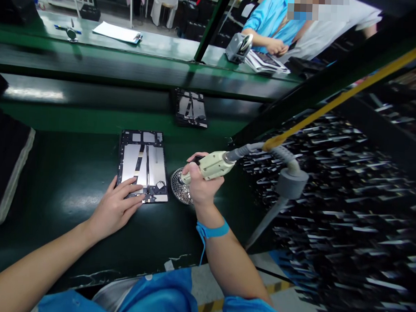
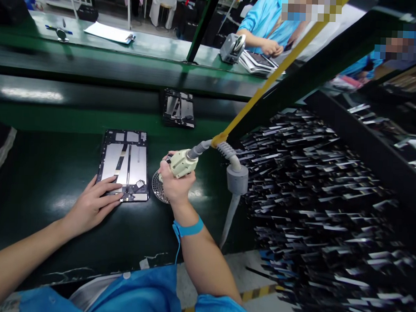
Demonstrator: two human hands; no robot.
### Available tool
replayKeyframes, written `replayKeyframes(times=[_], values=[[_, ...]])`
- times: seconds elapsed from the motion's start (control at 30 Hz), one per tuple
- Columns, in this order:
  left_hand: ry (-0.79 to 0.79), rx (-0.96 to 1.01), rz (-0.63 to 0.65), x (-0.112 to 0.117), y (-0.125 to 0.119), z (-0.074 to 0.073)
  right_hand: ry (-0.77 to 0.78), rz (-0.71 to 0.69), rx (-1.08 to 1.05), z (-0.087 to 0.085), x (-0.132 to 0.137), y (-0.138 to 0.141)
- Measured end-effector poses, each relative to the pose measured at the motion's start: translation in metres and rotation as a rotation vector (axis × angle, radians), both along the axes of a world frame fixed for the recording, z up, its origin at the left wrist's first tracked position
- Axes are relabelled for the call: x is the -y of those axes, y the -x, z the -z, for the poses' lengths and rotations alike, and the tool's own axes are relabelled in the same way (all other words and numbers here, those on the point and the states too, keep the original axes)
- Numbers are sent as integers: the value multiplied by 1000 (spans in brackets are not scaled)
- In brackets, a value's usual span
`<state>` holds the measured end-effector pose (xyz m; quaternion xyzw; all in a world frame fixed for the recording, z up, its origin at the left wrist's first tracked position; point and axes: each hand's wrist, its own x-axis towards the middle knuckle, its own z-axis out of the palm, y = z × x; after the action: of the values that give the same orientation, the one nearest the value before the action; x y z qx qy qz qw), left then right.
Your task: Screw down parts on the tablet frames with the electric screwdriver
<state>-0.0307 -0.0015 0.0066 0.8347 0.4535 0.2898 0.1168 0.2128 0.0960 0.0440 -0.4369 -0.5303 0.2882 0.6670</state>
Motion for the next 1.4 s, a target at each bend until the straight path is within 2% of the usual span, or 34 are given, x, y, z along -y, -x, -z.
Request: replayKeyframes(times=[0.1, 0.2, 0.27, 0.33, 0.43, 0.53, 0.67, 0.93, 1.13, 1.27, 1.33, 1.4], values=[[-4, 27, -19, -2, -3, 2, 4, 12, -11, -8, 0, 1], [-18, 34, -37, -5, -7, 5, -26, 17, -60, -24, 9, 9], [-22, 27, -35, -6, -8, 5, -37, -41, -96, -35, 20, 19], [-24, 28, -32, -7, -9, 6, -24, -165, -123, -40, 32, 31], [-23, 43, -39, -7, -8, 6, 12, -352, -125, -38, 45, 48], [-15, 44, -41, -6, -8, 6, 39, -412, -99, -28, 49, 58], [-24, 56, -34, -6, -9, 6, 51, -410, -86, -19, 47, 59], [-1, 47, -31, -6, -8, 5, 38, -407, 28, -12, 50, 57], [14, 35, -24, -6, -6, 3, 68, -410, 17, -12, 52, 63], [6, 31, -13, -6, -5, 6, 55, -411, -12, -19, 48, 58], [-3, 35, -10, -6, -4, 7, -3, -371, -62, -24, 41, 48], [-3, 34, -11, -6, -5, 7, -56, -237, -94, -27, 31, 35]])
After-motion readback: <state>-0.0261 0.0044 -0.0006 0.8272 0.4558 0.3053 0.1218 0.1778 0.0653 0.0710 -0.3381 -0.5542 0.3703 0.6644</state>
